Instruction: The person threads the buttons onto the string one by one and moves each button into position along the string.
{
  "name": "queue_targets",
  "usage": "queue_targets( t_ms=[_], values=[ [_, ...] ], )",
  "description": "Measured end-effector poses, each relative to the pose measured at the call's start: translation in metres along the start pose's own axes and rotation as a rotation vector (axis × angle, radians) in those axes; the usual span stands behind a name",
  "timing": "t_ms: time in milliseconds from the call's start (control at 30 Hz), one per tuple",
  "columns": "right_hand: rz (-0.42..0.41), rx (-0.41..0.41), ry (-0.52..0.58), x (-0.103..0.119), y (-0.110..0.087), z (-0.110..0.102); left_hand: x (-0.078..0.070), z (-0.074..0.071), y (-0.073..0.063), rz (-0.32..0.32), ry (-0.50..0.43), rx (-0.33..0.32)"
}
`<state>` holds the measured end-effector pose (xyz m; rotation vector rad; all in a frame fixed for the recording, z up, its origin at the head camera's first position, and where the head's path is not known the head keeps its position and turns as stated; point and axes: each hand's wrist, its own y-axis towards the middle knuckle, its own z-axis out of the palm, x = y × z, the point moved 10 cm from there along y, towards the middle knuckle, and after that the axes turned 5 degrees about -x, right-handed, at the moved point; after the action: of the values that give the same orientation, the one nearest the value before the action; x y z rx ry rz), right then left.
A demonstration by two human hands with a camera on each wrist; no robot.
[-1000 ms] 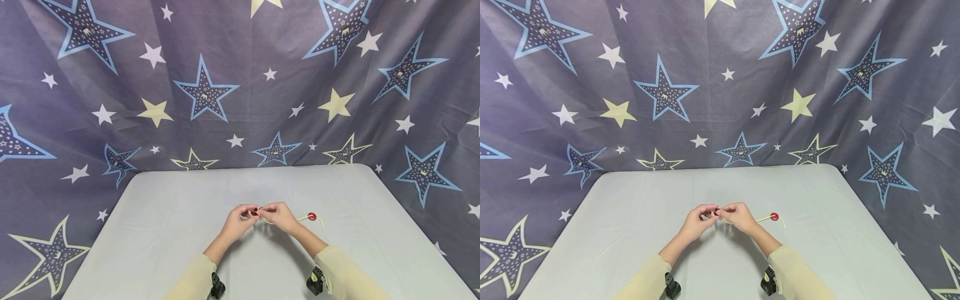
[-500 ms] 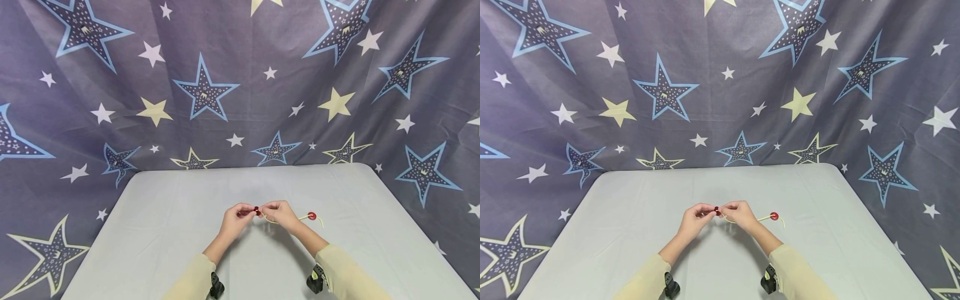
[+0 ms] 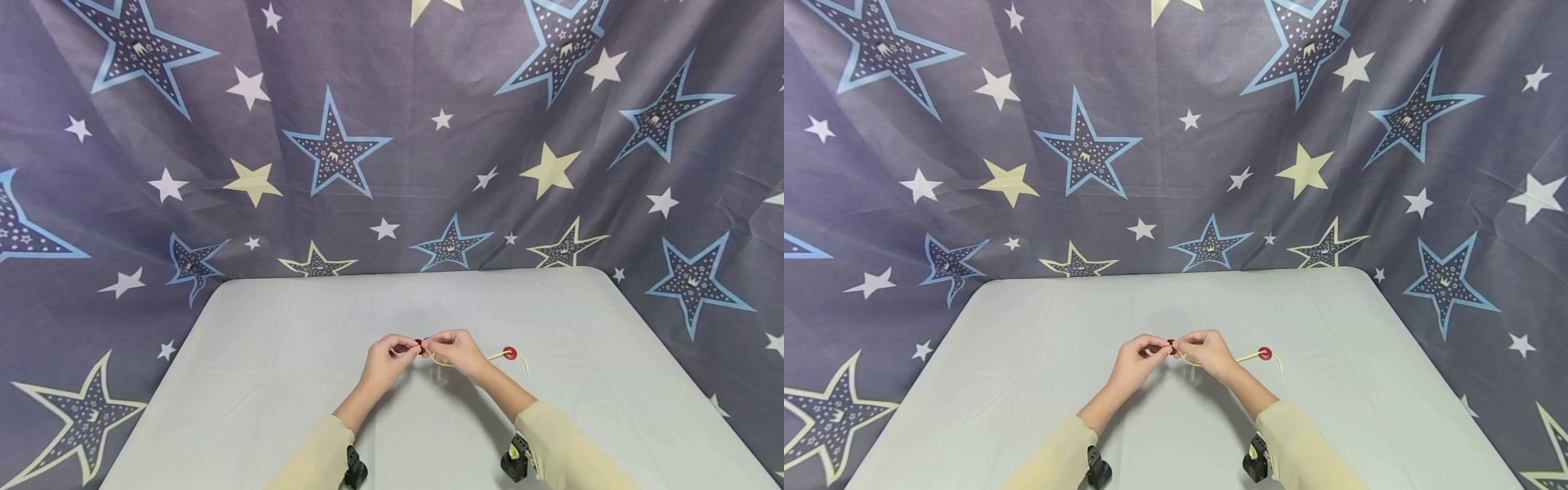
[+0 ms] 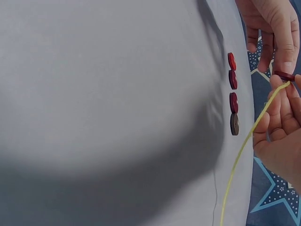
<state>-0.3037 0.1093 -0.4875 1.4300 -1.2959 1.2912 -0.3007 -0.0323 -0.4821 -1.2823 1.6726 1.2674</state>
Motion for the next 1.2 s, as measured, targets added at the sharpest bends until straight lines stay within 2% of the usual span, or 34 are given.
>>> queue_targets(
  t_ms=[167,267,433,700,933,1200],
  values=[
    [-0.020,0.007,-0.012,0.003,0.000,0.001,-0.004,-0.001,-0.001,0.012,-0.005,-0.001],
    [-0.055,0.024,-0.036,0.006,-0.001,0.003,-0.004,-0.001,-0.001,-0.004,-0.021,0.004],
    [-0.190,0.055,-0.144,0.018,-0.004,0.008,-0.002,-0.002,-0.001,-0.030,-0.042,0.005],
    [-0.319,0.003,-0.316,0.031,-0.007,0.009,0.000,-0.002,0.000,-0.044,-0.048,-0.010],
    [-0.384,-0.004,-0.400,0.038,-0.010,0.013,-0.036,-0.011,-0.008,-0.035,-0.029,0.017],
    [-0.445,0.011,-0.512,0.040,-0.011,0.017,-0.036,-0.010,-0.008,-0.018,-0.004,0.036]
  ],
)
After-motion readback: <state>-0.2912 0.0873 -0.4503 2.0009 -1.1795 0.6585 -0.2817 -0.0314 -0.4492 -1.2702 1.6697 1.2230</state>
